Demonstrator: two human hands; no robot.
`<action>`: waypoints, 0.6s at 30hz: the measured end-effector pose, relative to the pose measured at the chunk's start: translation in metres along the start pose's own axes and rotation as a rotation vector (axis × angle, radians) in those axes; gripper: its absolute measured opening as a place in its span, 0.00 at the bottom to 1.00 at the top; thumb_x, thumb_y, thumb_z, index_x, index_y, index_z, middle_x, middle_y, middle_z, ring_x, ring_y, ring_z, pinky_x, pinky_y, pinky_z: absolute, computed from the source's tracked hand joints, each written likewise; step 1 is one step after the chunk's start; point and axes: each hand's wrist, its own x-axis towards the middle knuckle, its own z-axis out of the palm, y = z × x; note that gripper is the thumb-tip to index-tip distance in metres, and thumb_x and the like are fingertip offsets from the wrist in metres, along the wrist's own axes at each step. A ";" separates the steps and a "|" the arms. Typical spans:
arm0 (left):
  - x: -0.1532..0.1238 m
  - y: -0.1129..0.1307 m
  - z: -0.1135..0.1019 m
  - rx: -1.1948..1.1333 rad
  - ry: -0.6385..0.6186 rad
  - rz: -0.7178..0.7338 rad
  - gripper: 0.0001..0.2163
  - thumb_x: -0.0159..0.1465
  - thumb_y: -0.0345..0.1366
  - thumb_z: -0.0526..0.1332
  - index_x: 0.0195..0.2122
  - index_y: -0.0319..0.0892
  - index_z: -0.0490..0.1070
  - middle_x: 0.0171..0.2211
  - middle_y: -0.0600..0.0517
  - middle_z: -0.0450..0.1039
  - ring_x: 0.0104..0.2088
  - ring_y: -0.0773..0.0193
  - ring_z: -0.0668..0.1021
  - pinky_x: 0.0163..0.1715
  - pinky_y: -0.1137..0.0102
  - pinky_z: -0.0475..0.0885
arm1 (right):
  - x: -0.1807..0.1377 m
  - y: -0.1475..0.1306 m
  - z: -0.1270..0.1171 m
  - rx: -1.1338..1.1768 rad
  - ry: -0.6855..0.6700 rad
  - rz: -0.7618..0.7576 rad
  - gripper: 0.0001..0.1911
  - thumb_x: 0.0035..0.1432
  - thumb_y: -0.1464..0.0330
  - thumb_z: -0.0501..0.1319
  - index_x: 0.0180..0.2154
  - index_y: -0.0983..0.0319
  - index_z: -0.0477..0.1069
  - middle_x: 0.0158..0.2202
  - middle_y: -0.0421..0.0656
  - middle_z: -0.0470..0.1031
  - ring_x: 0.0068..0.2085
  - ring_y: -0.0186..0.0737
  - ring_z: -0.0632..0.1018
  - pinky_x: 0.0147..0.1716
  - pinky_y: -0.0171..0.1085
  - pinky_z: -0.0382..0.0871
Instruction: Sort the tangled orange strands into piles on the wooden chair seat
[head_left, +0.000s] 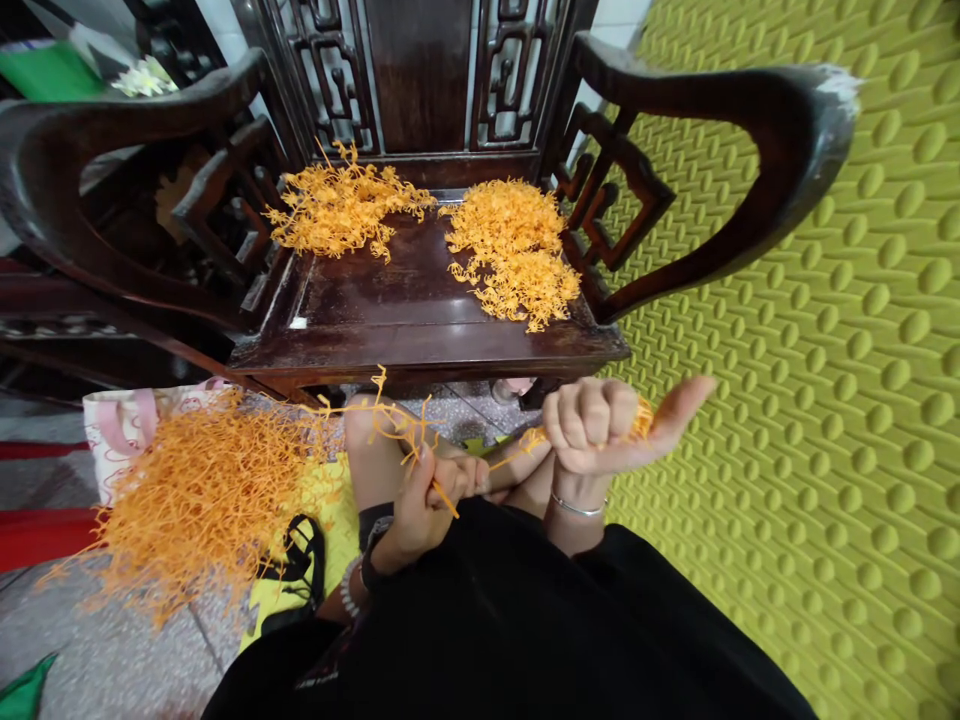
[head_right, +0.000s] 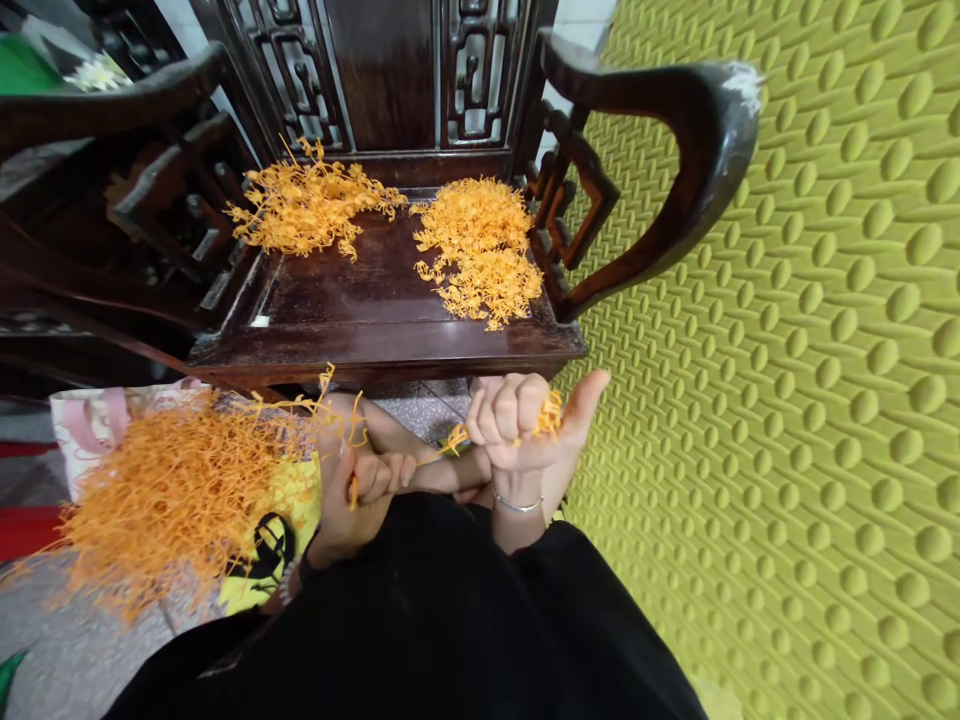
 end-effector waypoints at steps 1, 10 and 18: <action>-0.001 0.002 0.000 -0.004 -0.030 0.006 0.31 0.68 0.50 0.49 0.12 0.40 0.41 0.09 0.57 0.36 0.17 0.67 0.51 0.26 0.66 0.56 | 0.002 0.000 0.002 -0.029 -0.050 -0.036 0.34 0.62 0.44 0.45 0.14 0.61 0.45 0.10 0.35 0.45 0.13 0.27 0.49 0.16 0.31 0.46; 0.005 0.017 0.005 0.005 -0.064 0.078 0.29 0.69 0.49 0.47 0.13 0.40 0.42 0.10 0.56 0.37 0.18 0.67 0.54 0.26 0.67 0.57 | 0.024 -0.005 0.003 -0.001 -0.079 -0.095 0.33 0.62 0.50 0.51 0.14 0.61 0.45 0.10 0.33 0.45 0.12 0.25 0.48 0.13 0.31 0.44; 0.040 0.022 0.008 0.091 0.070 0.158 0.31 0.68 0.50 0.50 0.13 0.40 0.41 0.10 0.57 0.36 0.17 0.68 0.53 0.25 0.67 0.60 | 0.063 -0.014 -0.011 0.054 0.107 -0.080 0.31 0.65 0.58 0.52 0.14 0.61 0.43 0.09 0.32 0.42 0.10 0.25 0.46 0.12 0.32 0.44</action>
